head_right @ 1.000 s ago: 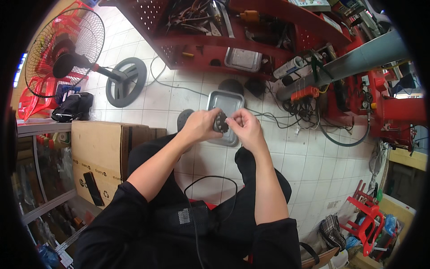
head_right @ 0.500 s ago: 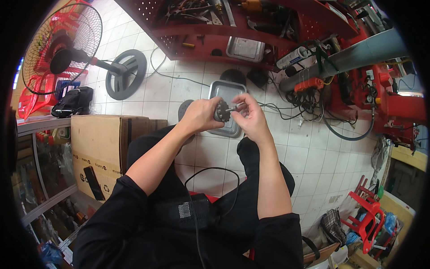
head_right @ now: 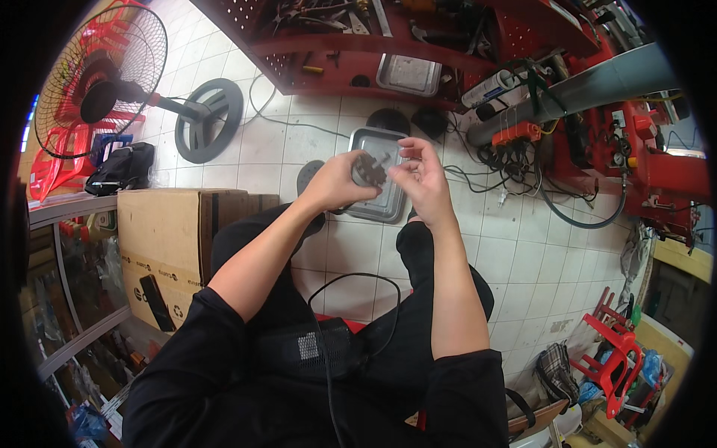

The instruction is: The person sits on a low stool and assembles a mechanical component, likely a starter motor, using a screwdriver. They insert a screw into the housing, tighten it, and manipulate the internal parts to ensure proper alignment.

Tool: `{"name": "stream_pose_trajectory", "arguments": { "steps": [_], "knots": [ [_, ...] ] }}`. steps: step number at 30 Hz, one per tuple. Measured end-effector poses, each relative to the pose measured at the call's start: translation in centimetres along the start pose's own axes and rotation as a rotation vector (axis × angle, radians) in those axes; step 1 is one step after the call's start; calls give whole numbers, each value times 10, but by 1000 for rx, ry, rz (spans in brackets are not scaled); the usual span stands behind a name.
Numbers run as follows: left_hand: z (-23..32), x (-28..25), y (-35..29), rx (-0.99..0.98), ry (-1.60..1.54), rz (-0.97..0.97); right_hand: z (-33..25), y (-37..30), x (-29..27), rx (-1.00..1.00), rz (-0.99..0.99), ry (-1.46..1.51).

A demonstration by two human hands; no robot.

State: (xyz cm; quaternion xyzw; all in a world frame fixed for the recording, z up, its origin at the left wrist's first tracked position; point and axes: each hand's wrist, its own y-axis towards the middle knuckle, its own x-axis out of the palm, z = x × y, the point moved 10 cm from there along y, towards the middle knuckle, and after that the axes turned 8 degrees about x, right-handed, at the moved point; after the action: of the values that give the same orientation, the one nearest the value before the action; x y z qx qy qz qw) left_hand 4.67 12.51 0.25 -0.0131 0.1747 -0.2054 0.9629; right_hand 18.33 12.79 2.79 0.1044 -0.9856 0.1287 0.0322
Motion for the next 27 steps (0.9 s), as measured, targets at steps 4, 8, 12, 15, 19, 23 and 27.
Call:
{"name": "stream_pose_trajectory", "arguments": {
  "steps": [4,8,12,15,19,23,27],
  "knots": [
    [-18,16,-3,-291,-935,149,23,3,4,213,-120,538],
    [-41,8,-5,-402,-1287,312,1,0,21,226,-233,999],
    [-44,-3,-5,-382,-1343,378,-10,-2,22,203,-253,1095],
    [-41,-3,-3,-359,-1347,368,-11,-3,22,207,-259,1084],
    [-37,1,-2,-343,-1296,330,-12,-3,21,208,-278,1081],
    [-33,2,-2,-307,-1272,295,-14,-4,24,199,-308,1048],
    [-17,5,5,-179,-1509,228,21,4,8,276,-179,613]
  ]
}}
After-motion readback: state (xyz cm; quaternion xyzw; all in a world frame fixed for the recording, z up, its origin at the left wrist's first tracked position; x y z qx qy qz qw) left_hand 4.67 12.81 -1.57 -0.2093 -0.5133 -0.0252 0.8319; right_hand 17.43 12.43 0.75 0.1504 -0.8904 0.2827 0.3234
